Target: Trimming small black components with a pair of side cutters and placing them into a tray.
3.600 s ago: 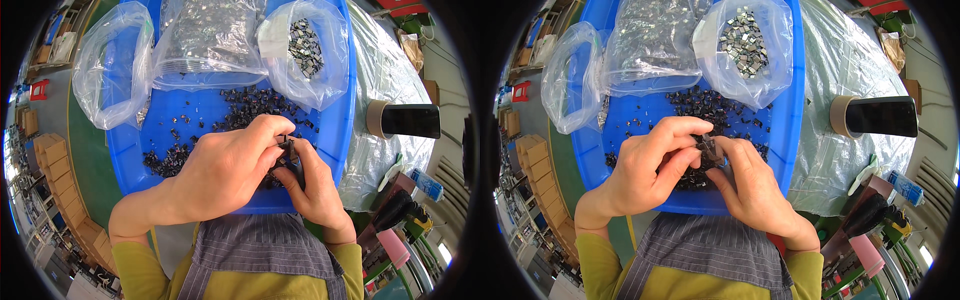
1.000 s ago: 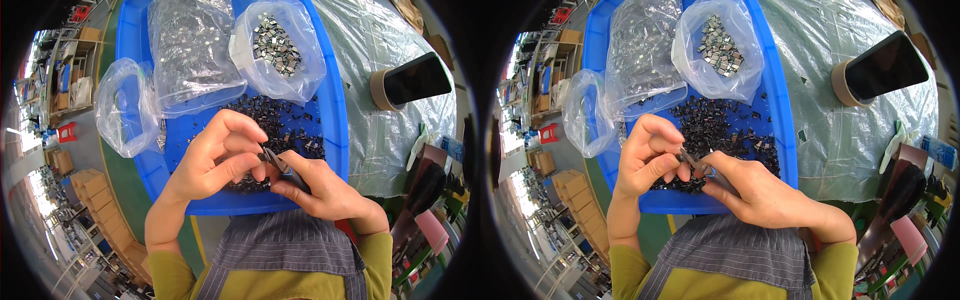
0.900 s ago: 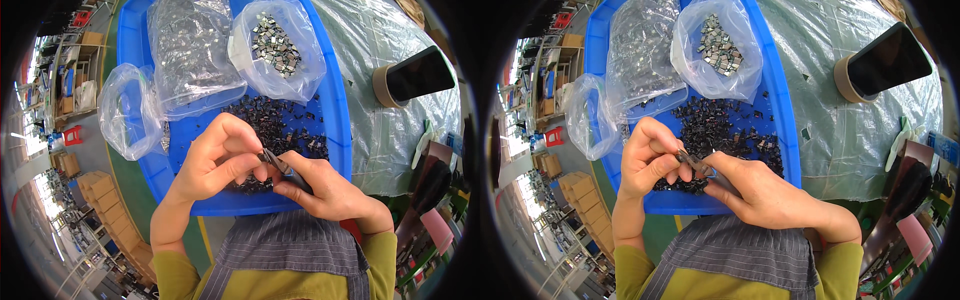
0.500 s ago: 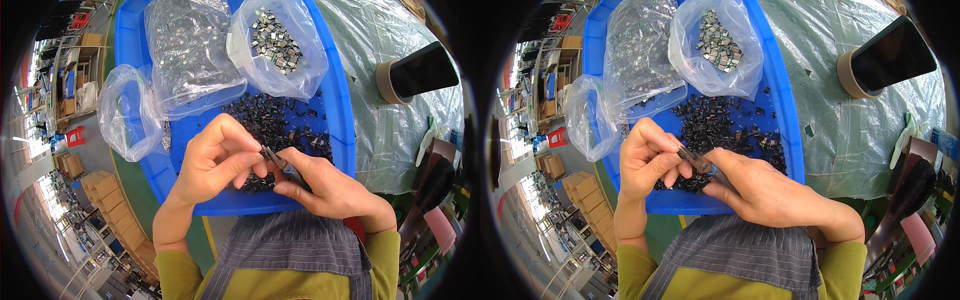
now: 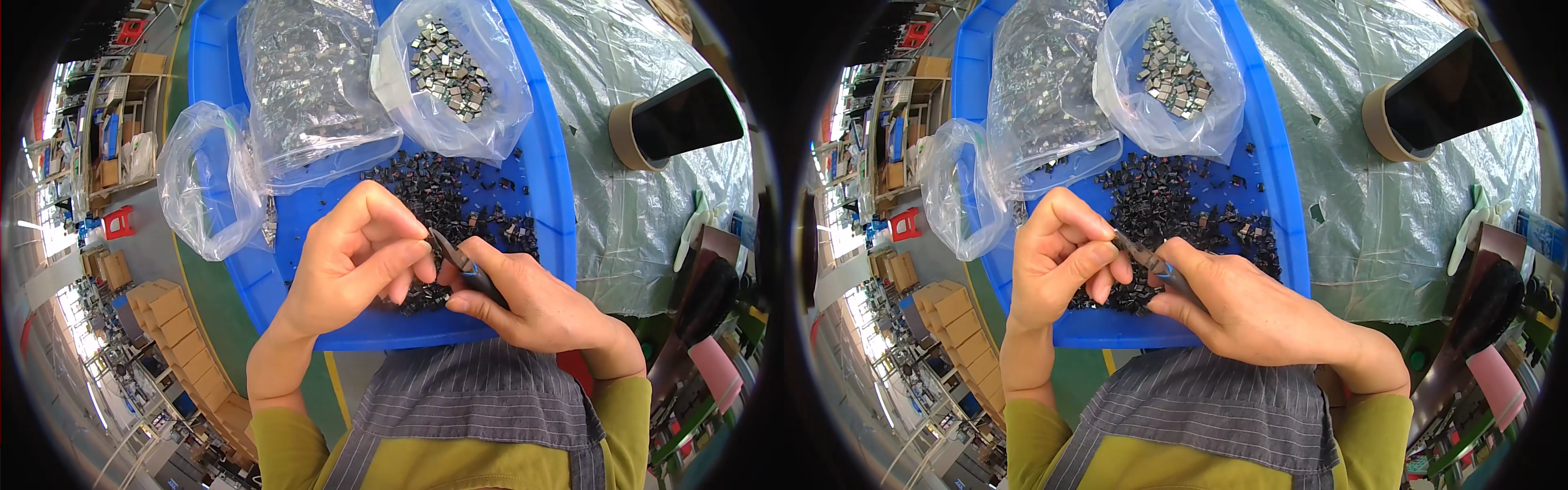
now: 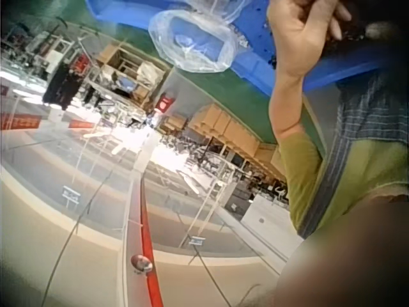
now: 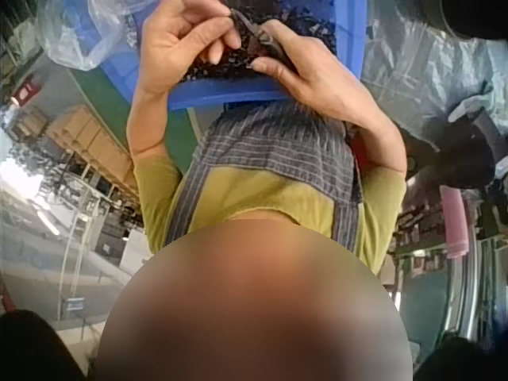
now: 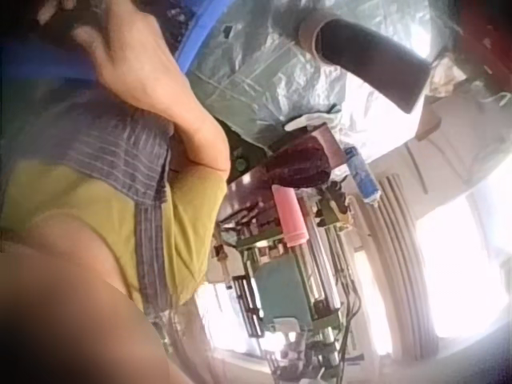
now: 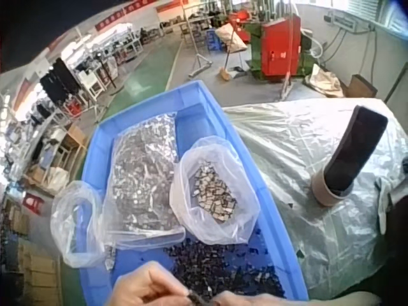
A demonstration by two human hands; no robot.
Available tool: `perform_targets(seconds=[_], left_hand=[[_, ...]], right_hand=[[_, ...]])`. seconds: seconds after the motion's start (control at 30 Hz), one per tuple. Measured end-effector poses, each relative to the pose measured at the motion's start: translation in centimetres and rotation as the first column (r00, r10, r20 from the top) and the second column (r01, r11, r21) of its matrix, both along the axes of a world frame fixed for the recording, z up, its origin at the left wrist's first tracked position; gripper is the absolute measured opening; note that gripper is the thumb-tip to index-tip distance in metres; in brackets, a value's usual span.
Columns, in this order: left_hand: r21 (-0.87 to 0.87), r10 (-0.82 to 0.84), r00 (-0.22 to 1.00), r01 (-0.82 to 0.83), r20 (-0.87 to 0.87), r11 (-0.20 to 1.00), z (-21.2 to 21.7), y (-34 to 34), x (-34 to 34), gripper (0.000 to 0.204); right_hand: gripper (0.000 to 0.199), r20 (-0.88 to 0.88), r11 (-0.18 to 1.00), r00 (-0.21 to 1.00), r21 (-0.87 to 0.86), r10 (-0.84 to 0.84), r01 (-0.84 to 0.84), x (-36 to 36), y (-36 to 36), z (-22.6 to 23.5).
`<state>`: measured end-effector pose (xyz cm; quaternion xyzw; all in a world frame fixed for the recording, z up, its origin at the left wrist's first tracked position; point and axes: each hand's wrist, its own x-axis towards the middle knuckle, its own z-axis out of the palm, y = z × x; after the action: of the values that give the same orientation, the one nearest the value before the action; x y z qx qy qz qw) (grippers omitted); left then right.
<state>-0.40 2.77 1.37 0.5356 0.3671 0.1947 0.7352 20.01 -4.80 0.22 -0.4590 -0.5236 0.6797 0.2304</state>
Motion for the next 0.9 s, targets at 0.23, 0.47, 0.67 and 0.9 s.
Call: perform_targets(seconds=[0.23, 0.47, 0.67, 0.9], left_hand=[[0.568, -0.022, 0.963, 0.177, -0.269, 0.804, -0.4, -0.5, 0.2, 0.009], [0.942, 0.117, 0.961, 0.213, -0.25, 0.257, -1.3, -0.8, 0.4, 0.017], [0.941, 0.124, 0.983, 0.09, -0.137, 0.327, -1.8, -0.8, 0.5, 0.02], [-0.214, -0.095, 0.981, 0.13, 0.166, 0.968, 0.2, -0.4, 0.4, 0.03]], right_hand=[[0.022, -0.031, 0.997, 0.998, 0.055, -0.046, 0.048, -0.2, -0.3, -0.5], [0.023, -0.083, 0.995, 0.995, 0.09, -0.046, 0.054, -0.2, -0.3, -0.1], [0.023, -0.034, 0.982, 0.995, 0.161, -0.098, 0.103, -0.3, -0.5, -0.6], [0.024, -0.007, 0.98, 0.997, 0.185, -0.079, 0.079, -0.3, -0.3, -0.3]])
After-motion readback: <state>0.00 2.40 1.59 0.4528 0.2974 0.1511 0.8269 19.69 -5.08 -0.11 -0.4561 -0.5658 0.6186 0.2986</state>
